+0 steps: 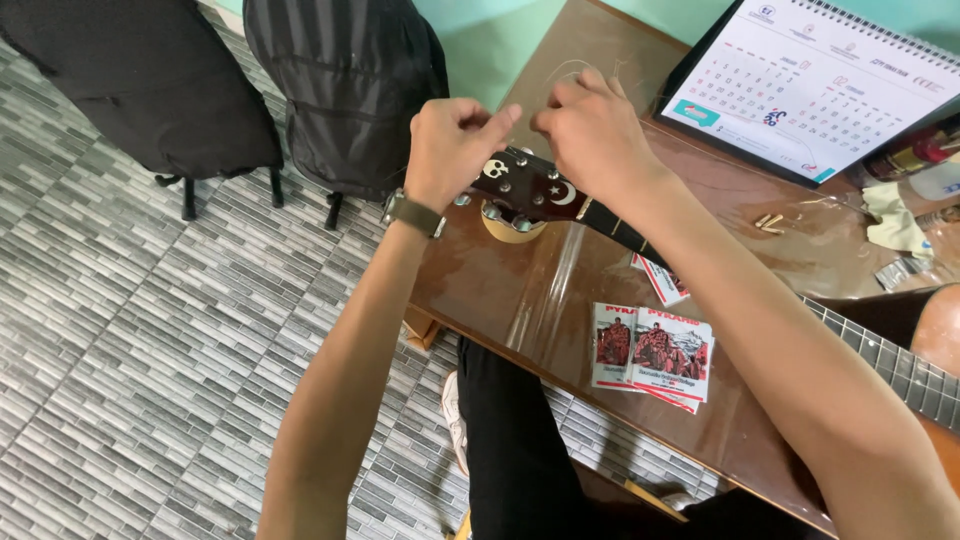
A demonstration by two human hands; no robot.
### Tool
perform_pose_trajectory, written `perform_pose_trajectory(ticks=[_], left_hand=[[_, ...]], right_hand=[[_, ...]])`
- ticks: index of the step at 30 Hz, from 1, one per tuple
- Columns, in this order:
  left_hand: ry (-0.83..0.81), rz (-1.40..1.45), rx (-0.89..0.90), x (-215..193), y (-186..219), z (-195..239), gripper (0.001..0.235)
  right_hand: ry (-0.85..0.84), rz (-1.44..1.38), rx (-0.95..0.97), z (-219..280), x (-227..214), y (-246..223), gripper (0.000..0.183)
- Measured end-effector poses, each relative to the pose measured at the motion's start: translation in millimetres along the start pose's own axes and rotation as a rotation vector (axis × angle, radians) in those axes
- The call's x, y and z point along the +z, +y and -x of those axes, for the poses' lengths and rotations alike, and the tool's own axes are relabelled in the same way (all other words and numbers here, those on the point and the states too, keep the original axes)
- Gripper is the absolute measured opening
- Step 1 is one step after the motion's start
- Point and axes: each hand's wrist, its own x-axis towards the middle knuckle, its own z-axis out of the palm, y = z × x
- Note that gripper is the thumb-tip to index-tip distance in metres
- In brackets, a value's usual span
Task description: The person is changing the strings on an acoustic guitar. They insert a new string into the tuning peg, wind it around the post, and tighten it by turning the peg. This process is repeated for multiple strings on the headstock.
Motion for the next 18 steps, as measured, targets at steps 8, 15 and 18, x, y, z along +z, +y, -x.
perform_pose_trajectory(ticks=[8,15,18], left_hand=[[-0.127,-0.247,-0.100,28,-48,-33,0.023],[-0.067,-0.989,0.142,60,-55,-26,0.020],[0.002,-1.181,0.293,64,-49,-15,0.029]], right_hand=[[0.182,-0.352,0.212,-8,-32,-36,0.015],[0.069,-0.991,0.584,-12,-32,-45,0.021],[0.014,-0.863,0.623,-18,-29,-39,0.043]])
